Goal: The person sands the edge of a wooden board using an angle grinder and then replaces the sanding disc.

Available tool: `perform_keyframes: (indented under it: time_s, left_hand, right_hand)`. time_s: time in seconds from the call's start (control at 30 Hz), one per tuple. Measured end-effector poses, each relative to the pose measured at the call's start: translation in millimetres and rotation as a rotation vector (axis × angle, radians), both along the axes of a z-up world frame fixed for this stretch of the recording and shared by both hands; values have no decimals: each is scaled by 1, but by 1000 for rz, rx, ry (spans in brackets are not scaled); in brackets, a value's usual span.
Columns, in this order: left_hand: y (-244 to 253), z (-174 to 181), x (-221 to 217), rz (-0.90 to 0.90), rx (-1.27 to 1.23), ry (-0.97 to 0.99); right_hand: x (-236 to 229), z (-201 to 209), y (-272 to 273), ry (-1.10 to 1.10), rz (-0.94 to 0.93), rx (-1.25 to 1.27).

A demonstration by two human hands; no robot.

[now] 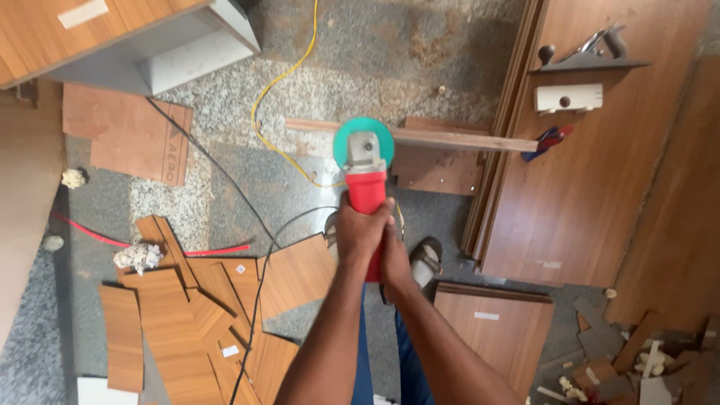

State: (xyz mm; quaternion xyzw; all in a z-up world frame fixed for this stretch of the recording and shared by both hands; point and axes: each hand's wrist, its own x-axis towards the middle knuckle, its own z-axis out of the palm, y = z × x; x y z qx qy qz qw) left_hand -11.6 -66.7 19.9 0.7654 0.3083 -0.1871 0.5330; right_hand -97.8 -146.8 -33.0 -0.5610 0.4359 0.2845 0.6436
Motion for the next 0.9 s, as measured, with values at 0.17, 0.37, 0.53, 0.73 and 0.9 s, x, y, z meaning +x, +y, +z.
perform_keyframes:
  time_s: [0.17, 0.37, 0.53, 0.73, 0.9]
  left_hand:
    - [-35, 12, -8, -157, 55, 98]
    - [-55, 29, -16, -154, -5, 10]
    - [-46, 43, 5, -74, -75, -145]
    - [-28, 16, -7, -13, -144, 76]
    - [-31, 17, -10, 16, -94, -146]
  right_hand:
    - [-20, -4, -27, 23, -248, 66]
    - [-47, -12, -58, -13, -202, 16]
    - [15, -24, -57, -144, -29, 69]
    - [42, -13, -49, -212, 101, 100]
    - [39, -4, -62, -177, 150, 126]
